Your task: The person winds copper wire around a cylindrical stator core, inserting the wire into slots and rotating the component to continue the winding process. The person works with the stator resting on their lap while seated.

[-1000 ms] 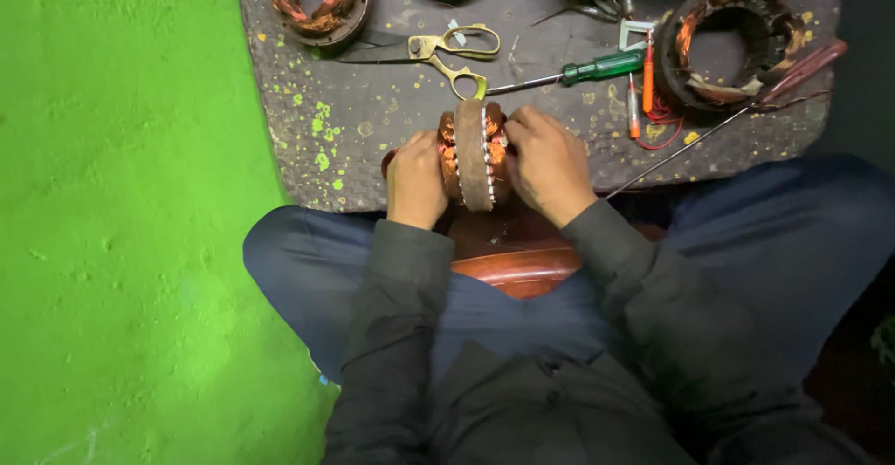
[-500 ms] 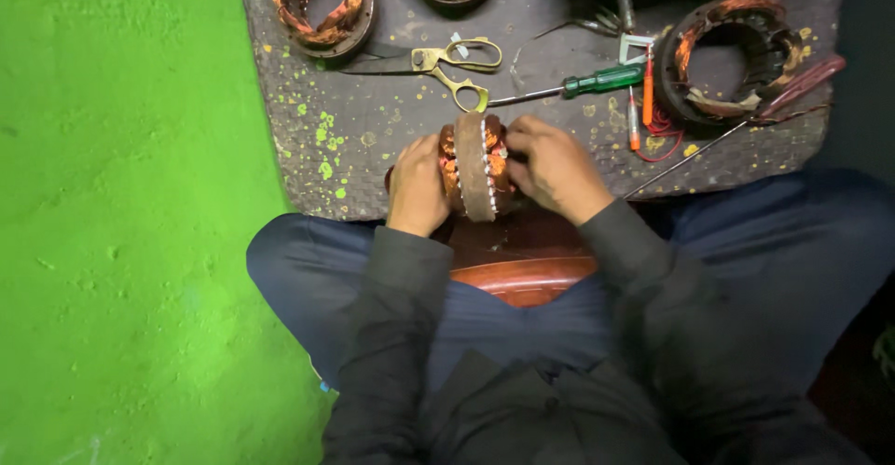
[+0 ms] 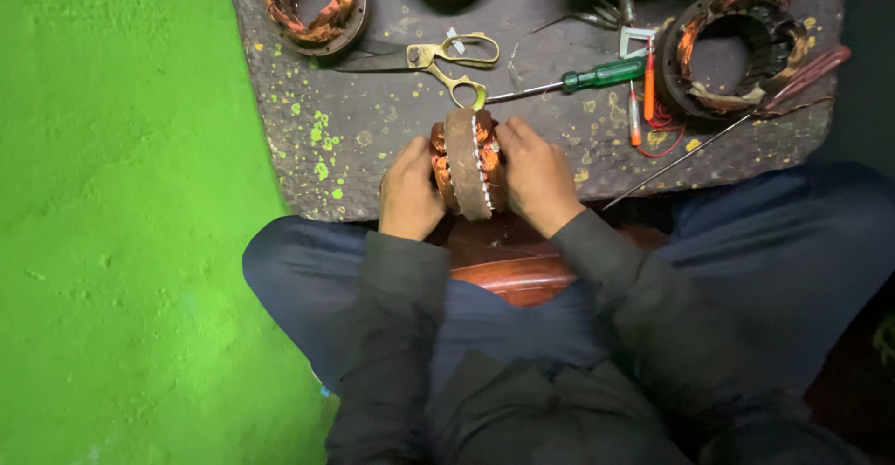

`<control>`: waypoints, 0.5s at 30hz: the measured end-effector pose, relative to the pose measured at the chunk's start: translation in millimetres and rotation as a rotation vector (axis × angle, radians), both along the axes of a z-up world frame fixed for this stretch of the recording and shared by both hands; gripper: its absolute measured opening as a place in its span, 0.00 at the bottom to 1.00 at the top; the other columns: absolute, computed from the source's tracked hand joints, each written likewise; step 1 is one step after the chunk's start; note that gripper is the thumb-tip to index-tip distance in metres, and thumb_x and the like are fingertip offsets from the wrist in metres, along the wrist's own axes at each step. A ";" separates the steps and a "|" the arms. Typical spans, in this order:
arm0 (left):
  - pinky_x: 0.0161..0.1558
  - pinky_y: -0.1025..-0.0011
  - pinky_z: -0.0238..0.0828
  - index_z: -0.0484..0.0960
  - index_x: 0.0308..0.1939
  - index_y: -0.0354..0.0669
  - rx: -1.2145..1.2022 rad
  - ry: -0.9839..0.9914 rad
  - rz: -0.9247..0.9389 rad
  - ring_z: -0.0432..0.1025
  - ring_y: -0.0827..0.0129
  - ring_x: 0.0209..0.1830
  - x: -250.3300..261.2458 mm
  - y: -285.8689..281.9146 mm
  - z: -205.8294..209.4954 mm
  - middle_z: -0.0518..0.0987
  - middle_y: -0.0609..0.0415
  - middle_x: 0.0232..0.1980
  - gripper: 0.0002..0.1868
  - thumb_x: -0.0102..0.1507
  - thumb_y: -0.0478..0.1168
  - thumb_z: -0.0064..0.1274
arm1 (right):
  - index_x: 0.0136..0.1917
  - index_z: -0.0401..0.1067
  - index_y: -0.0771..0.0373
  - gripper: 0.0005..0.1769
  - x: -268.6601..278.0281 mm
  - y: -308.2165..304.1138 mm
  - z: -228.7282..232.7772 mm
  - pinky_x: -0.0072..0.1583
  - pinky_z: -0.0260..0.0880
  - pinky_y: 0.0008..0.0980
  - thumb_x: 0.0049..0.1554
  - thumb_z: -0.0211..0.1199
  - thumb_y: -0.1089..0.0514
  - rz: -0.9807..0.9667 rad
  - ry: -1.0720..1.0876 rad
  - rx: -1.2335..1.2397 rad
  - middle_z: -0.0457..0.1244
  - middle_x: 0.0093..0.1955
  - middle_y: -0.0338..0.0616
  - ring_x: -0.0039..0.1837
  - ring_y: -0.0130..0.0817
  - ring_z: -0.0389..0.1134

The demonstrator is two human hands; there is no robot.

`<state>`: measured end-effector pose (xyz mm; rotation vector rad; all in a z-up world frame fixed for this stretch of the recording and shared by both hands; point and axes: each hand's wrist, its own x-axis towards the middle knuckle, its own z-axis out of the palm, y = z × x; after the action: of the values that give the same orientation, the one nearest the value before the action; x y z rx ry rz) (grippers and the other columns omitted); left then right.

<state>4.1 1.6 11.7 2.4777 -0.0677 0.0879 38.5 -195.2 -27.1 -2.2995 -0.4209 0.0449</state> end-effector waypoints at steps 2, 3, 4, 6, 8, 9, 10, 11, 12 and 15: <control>0.52 0.55 0.71 0.78 0.50 0.33 0.000 0.059 0.022 0.72 0.42 0.53 0.3 -0.9 0.8 0.78 0.41 0.50 0.17 0.56 0.25 0.54 | 0.64 0.72 0.64 0.19 1.8 2.5 -1.7 0.54 0.71 0.48 0.59 0.58 0.69 -0.013 0.030 0.023 0.65 0.65 0.55 0.53 0.60 0.70; 0.51 0.55 0.71 0.78 0.50 0.33 -0.007 0.058 0.018 0.72 0.42 0.52 -1.2 -1.8 2.0 0.77 0.41 0.49 0.16 0.57 0.26 0.55 | 0.62 0.73 0.64 0.20 1.3 -0.9 2.5 0.54 0.71 0.48 0.56 0.59 0.68 0.050 0.055 0.064 0.65 0.62 0.56 0.52 0.61 0.69; 0.51 0.54 0.71 0.78 0.49 0.33 -0.012 0.051 0.010 0.72 0.41 0.51 0.7 -1.9 3.0 0.77 0.40 0.48 0.16 0.57 0.27 0.56 | 0.61 0.73 0.64 0.21 4.7 -6.6 8.4 0.53 0.70 0.48 0.52 0.61 0.67 0.109 0.073 0.106 0.65 0.59 0.56 0.52 0.61 0.69; 0.49 0.54 0.71 0.78 0.49 0.33 -0.031 0.032 -0.015 0.72 0.40 0.49 2.6 -1.3 4.6 0.76 0.40 0.46 0.17 0.56 0.29 0.57 | 0.56 0.74 0.64 0.18 11.1 -15.3 19.8 0.52 0.70 0.47 0.50 0.64 0.65 0.188 0.102 0.140 0.66 0.54 0.54 0.52 0.60 0.69; 0.46 0.54 0.71 0.77 0.49 0.32 -0.063 0.008 -0.053 0.72 0.38 0.47 3.8 2.4 4.5 0.76 0.38 0.46 0.20 0.53 0.31 0.57 | 0.50 0.76 0.62 0.10 19.0 -26.4 25.5 0.53 0.71 0.46 0.53 0.68 0.61 0.224 0.125 0.121 0.67 0.51 0.50 0.51 0.57 0.70; 0.46 0.54 0.71 0.77 0.47 0.33 -0.005 0.047 -0.028 0.73 0.39 0.47 5.1 4.0 3.8 0.77 0.39 0.45 0.16 0.56 0.32 0.58 | 0.49 0.77 0.62 0.10 18.7 -26.2 26.2 0.52 0.71 0.46 0.53 0.68 0.60 0.185 0.142 0.129 0.68 0.49 0.50 0.51 0.56 0.70; 0.47 0.54 0.71 0.78 0.44 0.35 0.053 0.088 -0.004 0.73 0.39 0.47 6.5 5.1 3.6 0.77 0.40 0.44 0.12 0.58 0.33 0.59 | 0.49 0.78 0.61 0.09 17.1 -22.3 25.5 0.52 0.71 0.46 0.53 0.69 0.60 0.145 0.159 0.138 0.68 0.48 0.49 0.50 0.55 0.70; 0.48 0.53 0.71 0.78 0.42 0.37 0.112 0.128 0.019 0.74 0.40 0.48 8.6 4.0 3.5 0.78 0.41 0.44 0.09 0.60 0.34 0.60 | 0.49 0.79 0.61 0.09 16.9 -20.0 24.1 0.52 0.71 0.45 0.54 0.69 0.59 0.104 0.176 0.147 0.68 0.46 0.49 0.49 0.54 0.70; 0.47 0.54 0.72 0.79 0.43 0.37 0.096 0.140 0.031 0.74 0.40 0.47 10.2 2.5 4.5 0.79 0.41 0.44 0.10 0.60 0.36 0.60 | 0.49 0.78 0.61 0.09 17.0 -19.8 22.5 0.51 0.71 0.46 0.53 0.69 0.59 0.089 0.178 0.167 0.67 0.46 0.50 0.48 0.55 0.70; 0.47 0.55 0.72 0.80 0.48 0.38 0.042 0.152 0.034 0.75 0.41 0.48 11.6 -3.7 14.1 0.80 0.41 0.46 0.13 0.61 0.38 0.61 | 0.50 0.78 0.60 0.10 13.5 -17.3 16.9 0.50 0.71 0.47 0.54 0.68 0.60 0.051 0.177 0.224 0.66 0.45 0.52 0.47 0.56 0.69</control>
<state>15.7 -2.1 25.8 2.5190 0.0381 -0.0881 52.0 -212.5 -10.2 -2.0442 -0.3731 0.2147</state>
